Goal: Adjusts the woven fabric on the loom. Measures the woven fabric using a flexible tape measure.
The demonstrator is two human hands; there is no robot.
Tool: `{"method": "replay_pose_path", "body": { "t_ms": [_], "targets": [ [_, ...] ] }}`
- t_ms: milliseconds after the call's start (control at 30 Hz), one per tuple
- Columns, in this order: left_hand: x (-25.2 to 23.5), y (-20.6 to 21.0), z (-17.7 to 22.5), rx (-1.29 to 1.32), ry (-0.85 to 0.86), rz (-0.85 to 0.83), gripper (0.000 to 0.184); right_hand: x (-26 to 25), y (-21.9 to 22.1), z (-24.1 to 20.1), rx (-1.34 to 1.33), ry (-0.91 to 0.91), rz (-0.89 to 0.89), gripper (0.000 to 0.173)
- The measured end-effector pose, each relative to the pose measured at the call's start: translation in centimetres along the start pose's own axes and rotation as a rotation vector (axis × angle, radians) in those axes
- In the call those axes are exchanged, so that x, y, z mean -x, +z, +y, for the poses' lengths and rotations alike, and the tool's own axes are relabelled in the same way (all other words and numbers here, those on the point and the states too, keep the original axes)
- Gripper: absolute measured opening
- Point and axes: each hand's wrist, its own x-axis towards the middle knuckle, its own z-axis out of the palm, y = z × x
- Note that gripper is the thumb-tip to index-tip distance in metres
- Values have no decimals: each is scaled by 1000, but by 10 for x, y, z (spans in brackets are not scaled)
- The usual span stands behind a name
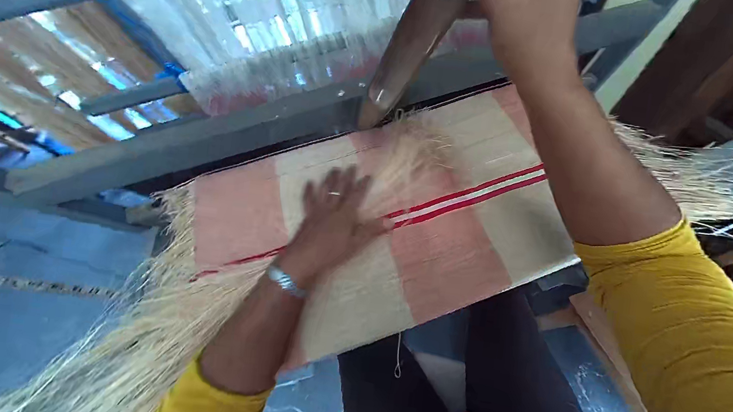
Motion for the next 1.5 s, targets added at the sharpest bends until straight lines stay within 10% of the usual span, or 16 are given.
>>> {"method": "replay_pose_path", "body": {
  "t_ms": [233, 433, 667, 1500],
  "targets": [
    [1, -7, 34, -110, 103, 538, 62, 58, 82, 53, -144, 502, -461, 61],
    [-4, -2, 22, -81, -127, 255, 80, 28, 96, 52, 666, -146, -486, 56],
    [-2, 1, 24, -116, -7, 141, 63, 30, 112, 82, 819, 34, -692, 83],
    [-6, 2, 12, -84, 83, 136, 68, 37, 125, 87, 866, 81, -459, 73]
  ]
}}
